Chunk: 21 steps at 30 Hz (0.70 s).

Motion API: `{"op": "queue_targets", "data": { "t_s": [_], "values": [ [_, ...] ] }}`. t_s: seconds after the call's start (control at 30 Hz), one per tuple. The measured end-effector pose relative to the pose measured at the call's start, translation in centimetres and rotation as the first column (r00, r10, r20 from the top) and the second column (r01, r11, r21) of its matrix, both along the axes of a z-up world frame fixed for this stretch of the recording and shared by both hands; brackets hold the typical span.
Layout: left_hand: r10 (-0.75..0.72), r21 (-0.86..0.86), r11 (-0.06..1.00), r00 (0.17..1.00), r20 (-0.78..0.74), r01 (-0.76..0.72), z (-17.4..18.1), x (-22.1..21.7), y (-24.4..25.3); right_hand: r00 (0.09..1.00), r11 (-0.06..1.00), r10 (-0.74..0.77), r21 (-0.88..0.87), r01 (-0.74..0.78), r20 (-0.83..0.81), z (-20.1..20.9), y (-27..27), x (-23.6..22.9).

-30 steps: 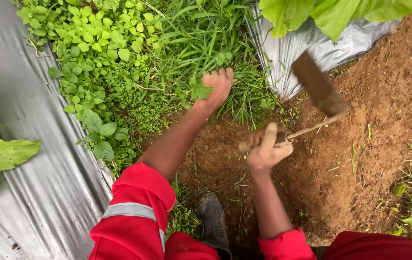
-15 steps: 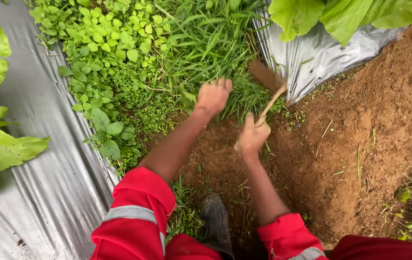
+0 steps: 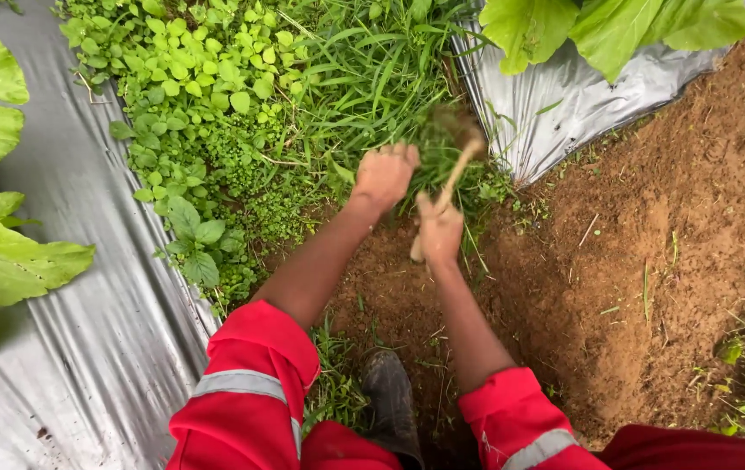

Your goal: Removing weeds from a vegetable garden bed using hands and a small hand hoe.

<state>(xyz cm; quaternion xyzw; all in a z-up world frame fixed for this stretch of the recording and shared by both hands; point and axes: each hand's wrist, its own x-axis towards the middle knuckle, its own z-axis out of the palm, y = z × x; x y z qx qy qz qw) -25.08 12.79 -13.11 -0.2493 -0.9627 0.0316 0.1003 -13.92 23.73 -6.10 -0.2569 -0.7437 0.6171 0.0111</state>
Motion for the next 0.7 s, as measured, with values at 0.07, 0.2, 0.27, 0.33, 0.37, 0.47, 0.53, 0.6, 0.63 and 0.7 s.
{"op": "queue_targets", "data": {
  "t_s": [0.07, 0.2, 0.27, 0.33, 0.37, 0.47, 0.53, 0.6, 0.63, 0.7],
  "values": [
    [-0.010, 0.021, 1.000, 0.995, -0.094, 0.012, -2.2, 0.5, -1.1, 1.000, 0.999, 0.026, 0.032, -0.026, -0.013, -0.7, 0.5, 1.7],
    [-0.094, -0.027, 0.996, 0.978, -0.184, 0.091, -4.7, 0.8, -2.8, 0.995, 0.987, -0.012, 0.158, 0.028, -0.097, -1.5, 0.4, 2.8],
    [-0.077, -0.060, 0.996, 0.992, -0.099, 0.071, -3.6, 0.7, -3.2, 0.986, 0.990, -0.046, 0.121, 0.066, -0.161, 1.3, 0.2, 2.4],
    [-0.049, -0.092, 0.995, 0.999, 0.000, 0.049, -3.1, 1.1, -3.4, 0.975, 0.992, -0.074, 0.086, 0.093, -0.207, 3.3, 0.3, 2.3],
    [-0.058, -0.093, 0.994, 0.998, 0.018, 0.059, -2.9, 1.1, -3.3, 0.895, 0.989, -0.072, 0.083, 0.120, -0.440, 4.1, 0.4, 2.1],
    [-0.061, -0.100, 0.993, 0.998, 0.032, 0.064, -2.9, 1.2, -3.2, 0.600, 0.991, -0.048, 0.035, 0.126, -0.799, 4.0, 2.0, 0.8],
    [-0.054, -0.105, 0.993, 0.998, 0.027, 0.056, -3.5, 1.1, -3.1, 0.407, 0.995, -0.037, 0.004, 0.099, -0.913, 4.6, 2.6, -0.1],
    [-0.059, -0.098, 0.993, 0.998, -0.003, 0.058, -4.2, 0.8, -3.2, 0.209, 0.999, -0.038, -0.034, 0.021, -0.977, 6.7, 2.2, -1.2],
    [-0.058, -0.097, 0.994, 0.998, -0.005, 0.057, -4.6, 0.9, -3.3, 0.208, 0.999, -0.037, -0.033, 0.020, -0.978, 5.0, 1.8, -1.2],
    [-0.064, -0.090, 0.994, 0.998, 0.029, 0.066, -5.1, 0.9, -3.3, 0.350, 0.999, -0.031, -0.023, 0.027, -0.936, 1.8, 1.1, -1.0]
  ]
}}
